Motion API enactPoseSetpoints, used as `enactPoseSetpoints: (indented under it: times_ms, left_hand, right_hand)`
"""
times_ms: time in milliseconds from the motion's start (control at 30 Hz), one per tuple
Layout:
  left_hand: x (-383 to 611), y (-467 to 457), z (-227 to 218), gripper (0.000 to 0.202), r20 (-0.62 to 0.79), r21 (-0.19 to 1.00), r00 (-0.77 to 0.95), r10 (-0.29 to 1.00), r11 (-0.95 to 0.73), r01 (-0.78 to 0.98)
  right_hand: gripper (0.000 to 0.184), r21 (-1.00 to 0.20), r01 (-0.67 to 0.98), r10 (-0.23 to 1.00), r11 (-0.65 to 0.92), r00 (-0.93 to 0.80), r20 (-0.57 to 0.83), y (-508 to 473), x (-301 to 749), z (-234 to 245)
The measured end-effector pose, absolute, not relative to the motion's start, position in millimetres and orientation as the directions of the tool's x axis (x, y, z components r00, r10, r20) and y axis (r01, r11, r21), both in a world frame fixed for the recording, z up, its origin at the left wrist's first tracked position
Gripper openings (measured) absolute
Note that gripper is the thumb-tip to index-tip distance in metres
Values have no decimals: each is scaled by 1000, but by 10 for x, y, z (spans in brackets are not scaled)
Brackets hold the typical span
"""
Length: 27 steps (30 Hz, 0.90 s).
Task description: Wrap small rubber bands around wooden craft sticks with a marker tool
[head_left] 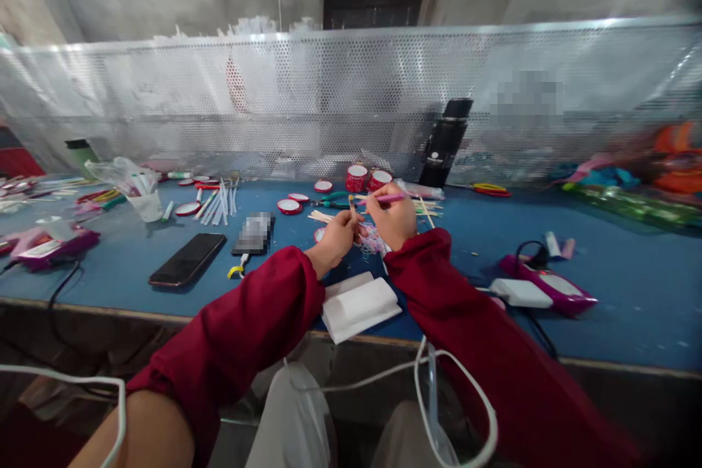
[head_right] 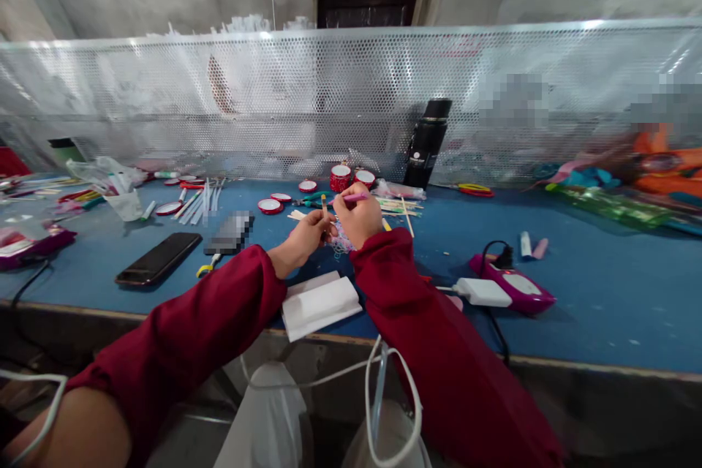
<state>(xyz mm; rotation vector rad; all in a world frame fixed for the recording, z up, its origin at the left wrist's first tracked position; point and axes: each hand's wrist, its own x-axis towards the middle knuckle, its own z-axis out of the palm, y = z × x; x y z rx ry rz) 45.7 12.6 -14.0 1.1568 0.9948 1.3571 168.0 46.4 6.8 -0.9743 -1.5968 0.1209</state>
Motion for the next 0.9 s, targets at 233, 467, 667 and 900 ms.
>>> enactPoseSetpoints:
  times_ms: [233,467,667,900]
  left_hand:
    - [465,114,-126,18,119,976,27,993,-112,-189]
    - [463,135,-139,17,110,975,30,993,-102,-195]
    - [462,126,-143,16,110,974,37,993,-100,-205]
    - [465,142,-159,15,108,974,27,994,-100,-205]
  right_hand:
    - [13,-563,491,638,664,20,770,461,1660,62]
    - [13,-568,519,644,639,44,764,462,1674,58]
    - [14,-556,537,643,634,34,765,460,1666,58]
    - [13,-540,543,635,644,15,772,466,1669,56]
